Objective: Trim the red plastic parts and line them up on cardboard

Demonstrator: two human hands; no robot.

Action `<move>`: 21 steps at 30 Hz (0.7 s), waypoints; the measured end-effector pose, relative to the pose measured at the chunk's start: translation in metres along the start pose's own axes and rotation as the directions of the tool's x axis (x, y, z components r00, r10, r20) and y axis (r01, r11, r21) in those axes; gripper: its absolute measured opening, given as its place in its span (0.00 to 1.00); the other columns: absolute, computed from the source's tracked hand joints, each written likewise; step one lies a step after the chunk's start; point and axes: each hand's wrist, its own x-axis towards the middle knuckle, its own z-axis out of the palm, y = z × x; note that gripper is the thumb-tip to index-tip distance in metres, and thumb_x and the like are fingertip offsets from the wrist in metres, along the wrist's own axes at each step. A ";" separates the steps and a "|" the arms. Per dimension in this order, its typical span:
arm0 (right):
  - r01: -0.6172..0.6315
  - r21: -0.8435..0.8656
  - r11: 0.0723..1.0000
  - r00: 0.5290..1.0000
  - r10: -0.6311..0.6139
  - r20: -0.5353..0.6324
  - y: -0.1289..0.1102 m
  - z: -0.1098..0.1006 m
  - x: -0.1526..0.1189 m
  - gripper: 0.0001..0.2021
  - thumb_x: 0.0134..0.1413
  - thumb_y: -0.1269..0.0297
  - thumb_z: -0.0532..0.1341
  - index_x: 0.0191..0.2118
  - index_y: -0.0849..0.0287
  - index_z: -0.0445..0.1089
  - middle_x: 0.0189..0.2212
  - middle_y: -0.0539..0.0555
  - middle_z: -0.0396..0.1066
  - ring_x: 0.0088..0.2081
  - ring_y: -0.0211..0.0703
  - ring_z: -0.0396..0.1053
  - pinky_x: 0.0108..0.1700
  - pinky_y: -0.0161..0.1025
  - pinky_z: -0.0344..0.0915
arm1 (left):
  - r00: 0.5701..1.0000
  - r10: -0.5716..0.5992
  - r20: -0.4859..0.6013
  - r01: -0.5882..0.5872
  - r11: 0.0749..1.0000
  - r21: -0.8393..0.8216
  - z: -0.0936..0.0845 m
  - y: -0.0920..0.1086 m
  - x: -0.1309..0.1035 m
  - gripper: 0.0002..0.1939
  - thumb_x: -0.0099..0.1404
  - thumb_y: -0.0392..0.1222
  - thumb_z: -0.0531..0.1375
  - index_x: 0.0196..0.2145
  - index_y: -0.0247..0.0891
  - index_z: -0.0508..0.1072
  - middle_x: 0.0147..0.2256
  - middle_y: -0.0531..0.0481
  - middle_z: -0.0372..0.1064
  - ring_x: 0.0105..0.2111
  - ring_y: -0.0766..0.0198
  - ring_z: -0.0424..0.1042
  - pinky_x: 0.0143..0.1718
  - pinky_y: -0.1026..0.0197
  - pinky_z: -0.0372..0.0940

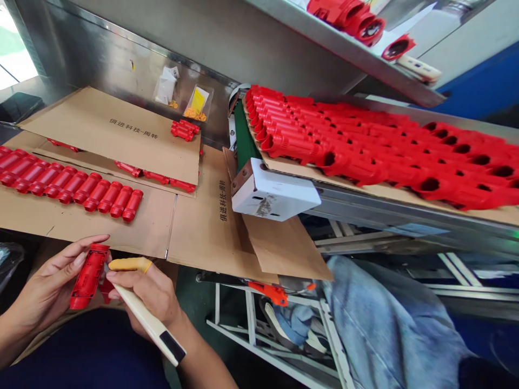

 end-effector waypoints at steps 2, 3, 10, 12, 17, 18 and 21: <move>-0.022 -0.005 1.000 0.999 0.022 0.036 0.001 0.000 0.000 0.15 0.71 0.70 0.66 0.60 0.55 0.76 0.52 0.61 0.83 0.52 0.49 0.84 0.54 0.45 0.83 | 1.000 0.001 0.014 -0.001 1.000 0.005 0.001 0.001 0.000 0.23 0.62 0.51 0.76 0.54 0.47 0.86 0.42 0.47 0.84 0.39 0.60 0.80 0.43 0.64 0.74; -0.019 -0.010 1.000 0.998 0.019 0.052 0.002 0.000 -0.001 0.16 0.72 0.70 0.65 0.61 0.54 0.74 0.52 0.60 0.83 0.52 0.50 0.84 0.54 0.46 0.83 | 1.000 0.003 0.020 -0.003 1.000 0.008 0.002 0.001 0.000 0.22 0.63 0.51 0.76 0.54 0.47 0.86 0.42 0.47 0.84 0.38 0.60 0.80 0.43 0.64 0.75; 0.071 -0.036 0.997 0.997 -0.069 0.034 0.009 0.009 -0.004 0.17 0.71 0.72 0.64 0.61 0.51 0.73 0.51 0.60 0.84 0.46 0.50 0.84 0.46 0.46 0.84 | 0.997 -0.051 0.051 0.053 0.998 -0.034 -0.006 -0.002 0.007 0.23 0.63 0.51 0.76 0.54 0.44 0.86 0.43 0.45 0.84 0.35 0.62 0.79 0.38 0.65 0.75; -0.096 0.242 0.965 0.994 0.107 -0.032 0.009 0.013 -0.006 0.08 0.74 0.65 0.64 0.55 0.53 0.74 0.43 0.58 0.85 0.40 0.46 0.84 0.43 0.44 0.83 | 0.994 -0.068 0.085 0.074 0.995 -0.065 -0.010 -0.003 0.010 0.23 0.63 0.50 0.76 0.54 0.43 0.86 0.42 0.43 0.84 0.33 0.62 0.79 0.38 0.65 0.75; -0.384 0.842 0.379 0.923 0.198 0.331 0.007 0.008 -0.013 0.23 0.66 0.39 0.68 0.35 0.55 0.68 0.21 0.49 0.76 0.15 0.38 0.71 0.18 0.32 0.70 | 0.990 -0.056 0.133 0.070 0.992 -0.106 -0.014 -0.003 0.012 0.24 0.65 0.48 0.74 0.57 0.42 0.84 0.41 0.40 0.84 0.33 0.61 0.80 0.37 0.65 0.75; -0.382 0.851 0.361 0.924 0.158 0.348 0.006 0.004 -0.013 0.24 0.66 0.39 0.68 0.33 0.55 0.67 0.20 0.50 0.76 0.15 0.39 0.71 0.18 0.32 0.69 | 0.987 -0.058 0.149 0.075 0.991 -0.111 -0.013 -0.002 0.013 0.24 0.65 0.48 0.74 0.58 0.42 0.84 0.40 0.40 0.83 0.32 0.62 0.79 0.36 0.65 0.75; -0.274 0.738 0.617 0.954 0.270 0.128 0.002 -0.008 -0.009 0.16 0.68 0.48 0.69 0.39 0.56 0.76 0.30 0.55 0.83 0.28 0.44 0.82 0.30 0.37 0.79 | 0.976 -0.087 0.198 0.112 0.986 -0.123 -0.008 0.001 0.013 0.25 0.62 0.48 0.76 0.56 0.43 0.85 0.37 0.40 0.83 0.29 0.62 0.77 0.32 0.64 0.73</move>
